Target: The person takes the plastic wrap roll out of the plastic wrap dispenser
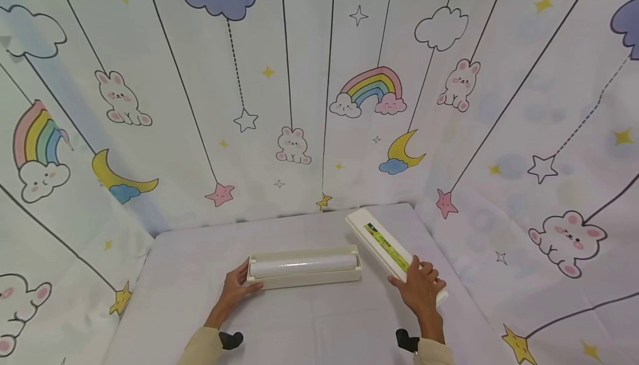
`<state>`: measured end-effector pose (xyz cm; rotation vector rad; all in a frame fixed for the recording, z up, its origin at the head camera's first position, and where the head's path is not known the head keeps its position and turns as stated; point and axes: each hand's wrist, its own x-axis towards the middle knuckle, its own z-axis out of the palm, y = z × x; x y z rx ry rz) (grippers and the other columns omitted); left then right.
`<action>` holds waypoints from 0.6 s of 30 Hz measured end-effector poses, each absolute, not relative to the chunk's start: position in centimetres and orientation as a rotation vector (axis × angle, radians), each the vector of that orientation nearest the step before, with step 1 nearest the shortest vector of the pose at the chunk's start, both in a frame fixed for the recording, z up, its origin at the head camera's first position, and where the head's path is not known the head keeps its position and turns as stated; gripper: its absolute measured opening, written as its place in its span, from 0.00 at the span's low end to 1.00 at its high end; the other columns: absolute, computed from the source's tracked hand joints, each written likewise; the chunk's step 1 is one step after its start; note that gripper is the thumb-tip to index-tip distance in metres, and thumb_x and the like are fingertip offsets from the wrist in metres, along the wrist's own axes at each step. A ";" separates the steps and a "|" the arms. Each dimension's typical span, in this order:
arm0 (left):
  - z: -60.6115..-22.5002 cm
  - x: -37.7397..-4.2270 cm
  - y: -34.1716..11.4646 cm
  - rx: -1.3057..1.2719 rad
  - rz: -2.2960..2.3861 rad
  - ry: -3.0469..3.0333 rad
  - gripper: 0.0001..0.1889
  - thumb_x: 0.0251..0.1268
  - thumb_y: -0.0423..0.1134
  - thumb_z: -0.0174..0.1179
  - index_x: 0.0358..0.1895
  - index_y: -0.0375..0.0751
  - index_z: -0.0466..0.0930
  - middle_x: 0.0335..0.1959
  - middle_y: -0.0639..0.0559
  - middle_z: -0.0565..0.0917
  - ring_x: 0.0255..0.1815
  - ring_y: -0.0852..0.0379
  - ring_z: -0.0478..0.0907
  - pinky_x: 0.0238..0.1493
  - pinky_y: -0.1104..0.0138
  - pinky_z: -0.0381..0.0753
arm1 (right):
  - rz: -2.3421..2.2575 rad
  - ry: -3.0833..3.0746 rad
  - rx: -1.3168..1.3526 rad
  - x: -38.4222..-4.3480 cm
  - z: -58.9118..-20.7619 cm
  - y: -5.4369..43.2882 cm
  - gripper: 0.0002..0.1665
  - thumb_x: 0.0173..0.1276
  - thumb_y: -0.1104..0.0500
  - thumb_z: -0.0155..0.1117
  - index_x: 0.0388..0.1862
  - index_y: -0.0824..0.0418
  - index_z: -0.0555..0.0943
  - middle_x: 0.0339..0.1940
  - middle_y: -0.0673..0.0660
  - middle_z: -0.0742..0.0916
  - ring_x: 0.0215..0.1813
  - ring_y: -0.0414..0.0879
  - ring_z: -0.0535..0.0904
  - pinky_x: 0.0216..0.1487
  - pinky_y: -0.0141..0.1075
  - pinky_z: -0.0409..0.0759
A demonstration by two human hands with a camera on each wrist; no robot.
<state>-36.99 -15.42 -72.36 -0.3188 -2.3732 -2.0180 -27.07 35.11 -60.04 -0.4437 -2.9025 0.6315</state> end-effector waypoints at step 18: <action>-71.4 -36.3 -15.2 -0.378 -1.963 -2.362 0.52 0.59 0.33 0.82 0.83 0.23 0.61 0.81 0.25 0.68 0.81 0.31 0.70 0.75 0.81 0.72 | 0.699 -2.907 -0.500 -26.6 -60.4 34.9 0.59 0.67 0.46 0.79 0.79 0.78 0.57 0.65 0.86 0.67 0.62 0.83 0.64 0.58 0.75 0.60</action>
